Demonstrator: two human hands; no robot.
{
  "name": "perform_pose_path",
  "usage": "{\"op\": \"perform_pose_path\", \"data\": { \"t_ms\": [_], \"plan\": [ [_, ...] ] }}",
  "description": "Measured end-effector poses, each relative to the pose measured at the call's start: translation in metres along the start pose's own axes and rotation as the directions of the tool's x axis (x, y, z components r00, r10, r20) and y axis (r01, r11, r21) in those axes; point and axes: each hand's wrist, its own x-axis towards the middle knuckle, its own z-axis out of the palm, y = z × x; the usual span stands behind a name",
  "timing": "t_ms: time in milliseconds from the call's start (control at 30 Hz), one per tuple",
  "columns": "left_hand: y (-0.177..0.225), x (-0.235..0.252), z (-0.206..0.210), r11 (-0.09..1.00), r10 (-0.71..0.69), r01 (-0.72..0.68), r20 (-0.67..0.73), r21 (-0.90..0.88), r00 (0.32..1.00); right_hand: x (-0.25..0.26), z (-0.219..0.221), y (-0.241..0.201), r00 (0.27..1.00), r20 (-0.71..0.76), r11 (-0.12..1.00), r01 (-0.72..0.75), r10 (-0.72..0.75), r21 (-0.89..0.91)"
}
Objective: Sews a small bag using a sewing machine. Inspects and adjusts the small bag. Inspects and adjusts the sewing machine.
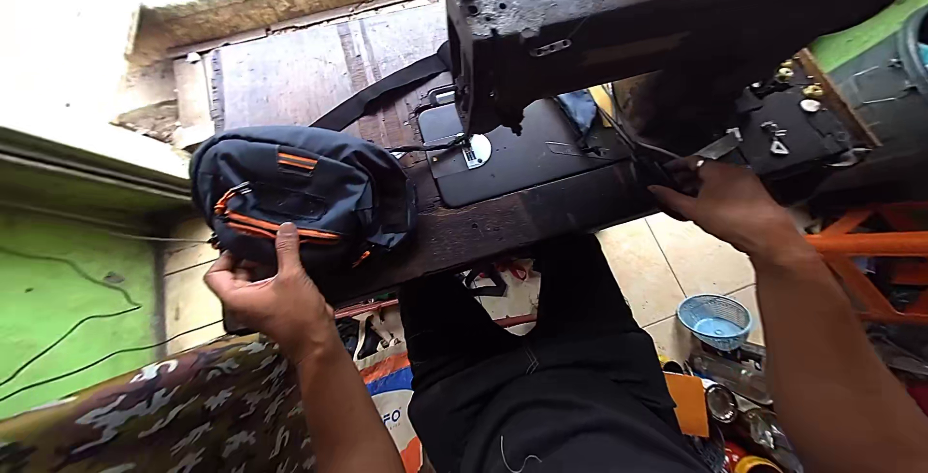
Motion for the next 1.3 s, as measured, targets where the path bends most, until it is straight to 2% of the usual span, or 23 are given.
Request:
{"op": "perform_pose_path", "data": {
  "t_ms": [67,133,200,267,333,433,500,533,600,700,867,1000,1133,1300],
  "plan": [
    [-0.003,0.001,0.000,1.000,0.001,-0.001,-0.023,-0.001,1.000,-0.006,-0.001,0.007,0.998,0.064,0.995,-0.019,0.013,0.094],
    [-0.006,0.002,0.000,1.000,0.002,-0.002,-0.035,-0.010,0.999,-0.021,-0.003,0.012,0.991,0.131,0.995,-0.005,-0.007,0.095],
    [-0.009,0.002,0.000,1.000,0.012,-0.012,-0.035,-0.022,0.999,-0.044,-0.004,0.014,0.978,0.199,0.995,0.049,-0.066,0.087],
    [-0.011,0.002,0.000,0.999,0.024,-0.025,-0.025,-0.031,0.999,-0.067,0.005,0.007,0.943,0.300,0.978,0.087,-0.143,0.191],
    [-0.011,0.002,0.000,0.999,0.029,-0.030,-0.025,-0.044,0.999,-0.080,0.025,-0.010,0.851,0.467,0.923,0.054,-0.242,0.381],
    [-0.013,0.001,0.001,0.999,0.030,-0.031,-0.034,-0.036,0.999,-0.082,0.065,-0.051,0.650,0.638,0.783,-0.104,-0.414,0.614],
    [-0.013,0.000,0.001,0.999,0.025,-0.026,-0.039,-0.035,0.999,-0.077,0.090,-0.082,0.543,0.683,0.720,-0.190,-0.489,0.667],
    [-0.014,0.000,0.002,0.999,0.026,-0.027,-0.045,-0.029,0.999,-0.075,0.100,-0.097,0.522,0.700,0.722,-0.209,-0.487,0.659],
    [-0.014,0.000,0.002,0.999,0.032,-0.033,-0.047,-0.017,0.998,-0.071,0.113,-0.125,0.539,0.725,0.785,-0.174,-0.428,0.594],
    [-0.012,0.000,0.002,1.000,0.028,-0.027,-0.049,0.004,0.998,-0.074,0.118,-0.151,0.617,0.714,0.890,-0.048,-0.330,0.453],
    [-0.016,0.000,0.001,0.999,0.041,-0.041,-0.045,0.009,0.998,-0.080,0.126,-0.159,0.687,0.644,0.912,0.069,-0.337,0.404],
    [-0.020,0.001,0.000,0.999,0.043,-0.044,-0.045,-0.004,0.998,-0.084,0.132,-0.148,0.773,0.550,0.902,0.068,-0.318,0.426],
    [-0.018,0.000,-0.001,1.000,0.030,-0.030,-0.043,0.002,0.999,-0.082,0.123,-0.121,0.786,0.524,0.884,0.062,-0.329,0.463],
    [-0.017,0.002,-0.004,0.999,0.013,-0.014,0.005,0.048,1.000,-0.088,0.097,-0.069,0.809,0.453,0.923,0.283,-0.375,0.260]
  ]
}}
